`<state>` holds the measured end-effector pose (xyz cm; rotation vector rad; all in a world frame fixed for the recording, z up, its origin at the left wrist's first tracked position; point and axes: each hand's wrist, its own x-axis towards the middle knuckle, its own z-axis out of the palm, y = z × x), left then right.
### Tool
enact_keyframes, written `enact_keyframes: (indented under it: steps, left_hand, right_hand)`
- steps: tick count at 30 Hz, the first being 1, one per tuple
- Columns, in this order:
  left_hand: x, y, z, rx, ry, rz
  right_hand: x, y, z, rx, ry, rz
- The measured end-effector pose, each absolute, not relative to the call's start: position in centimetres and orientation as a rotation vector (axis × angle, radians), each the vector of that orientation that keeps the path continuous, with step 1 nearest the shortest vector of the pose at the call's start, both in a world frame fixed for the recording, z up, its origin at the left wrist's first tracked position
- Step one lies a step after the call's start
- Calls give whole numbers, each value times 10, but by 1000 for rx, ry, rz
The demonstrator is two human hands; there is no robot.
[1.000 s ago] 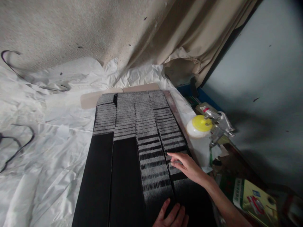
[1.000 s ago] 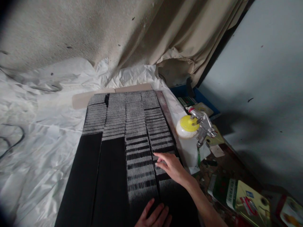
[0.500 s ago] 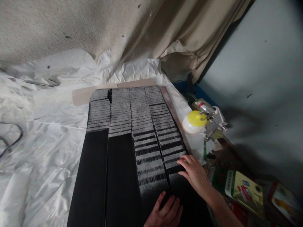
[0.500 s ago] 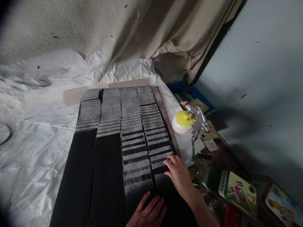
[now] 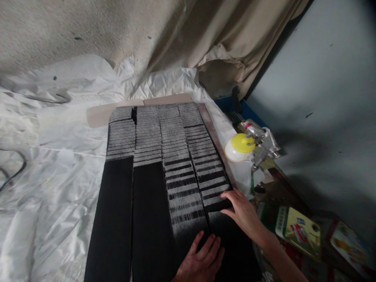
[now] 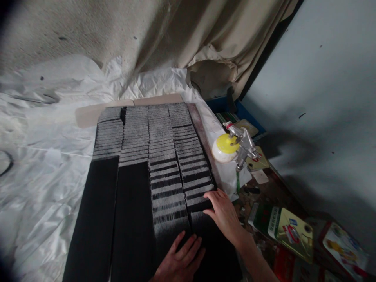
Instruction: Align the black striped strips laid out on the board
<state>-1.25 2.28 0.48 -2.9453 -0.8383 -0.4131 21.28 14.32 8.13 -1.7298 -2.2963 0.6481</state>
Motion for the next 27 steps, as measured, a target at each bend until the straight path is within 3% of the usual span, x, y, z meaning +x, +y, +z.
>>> enact_keyframes:
  steps: [27]
  left_hand:
    - [-8,28,10,-2858,-854,-493]
  right_hand:
    - [218,132,65,-1679,-2237,686]
